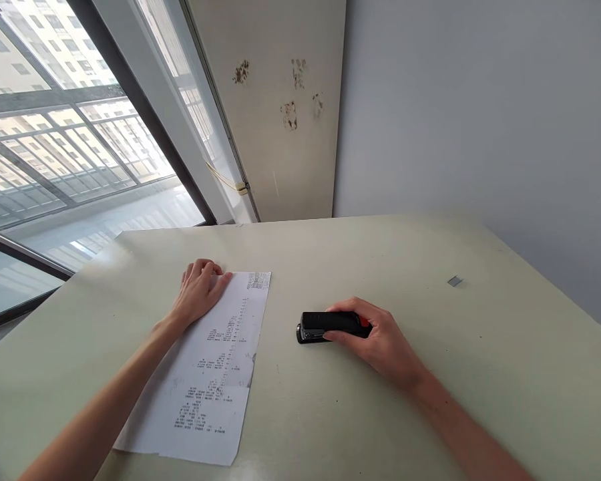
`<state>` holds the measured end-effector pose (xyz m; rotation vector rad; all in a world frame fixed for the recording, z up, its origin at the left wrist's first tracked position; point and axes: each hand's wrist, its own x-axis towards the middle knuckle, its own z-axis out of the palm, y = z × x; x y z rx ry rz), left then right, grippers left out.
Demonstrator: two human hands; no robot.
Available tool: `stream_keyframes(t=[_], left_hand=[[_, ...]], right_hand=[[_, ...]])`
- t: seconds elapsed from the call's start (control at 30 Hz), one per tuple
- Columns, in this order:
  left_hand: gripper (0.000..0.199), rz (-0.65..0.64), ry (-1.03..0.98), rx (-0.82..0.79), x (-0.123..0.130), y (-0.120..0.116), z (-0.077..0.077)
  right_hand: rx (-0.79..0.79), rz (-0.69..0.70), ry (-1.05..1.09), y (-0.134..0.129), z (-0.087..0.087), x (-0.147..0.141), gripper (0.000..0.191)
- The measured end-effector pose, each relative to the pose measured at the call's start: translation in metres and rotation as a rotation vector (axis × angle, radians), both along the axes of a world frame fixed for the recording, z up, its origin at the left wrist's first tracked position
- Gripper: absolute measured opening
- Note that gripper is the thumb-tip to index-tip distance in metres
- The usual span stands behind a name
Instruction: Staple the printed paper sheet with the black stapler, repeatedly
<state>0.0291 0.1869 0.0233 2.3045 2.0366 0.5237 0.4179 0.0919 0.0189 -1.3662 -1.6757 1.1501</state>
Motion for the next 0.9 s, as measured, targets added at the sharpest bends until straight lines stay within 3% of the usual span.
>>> stream_keyframes(t=[0.4, 0.6, 0.9], left_hand=[[0.042, -0.179, -0.025, 0.108, 0.040, -0.044, -0.007], [0.042, -0.214, -0.218, -0.033, 0.053, -0.048, -0.009], [0.037, -0.183, -0.233, -0.076, 0.074, -0.055, -0.003]], right_hand=[[0.050, -0.050, -0.010, -0.004, 0.005, 0.000, 0.031], [0.066, -0.043, 0.001, -0.001, -0.002, 0.002, 0.029], [0.076, -0.047, -0.002, -0.003, 0.002, -0.003, 0.029]])
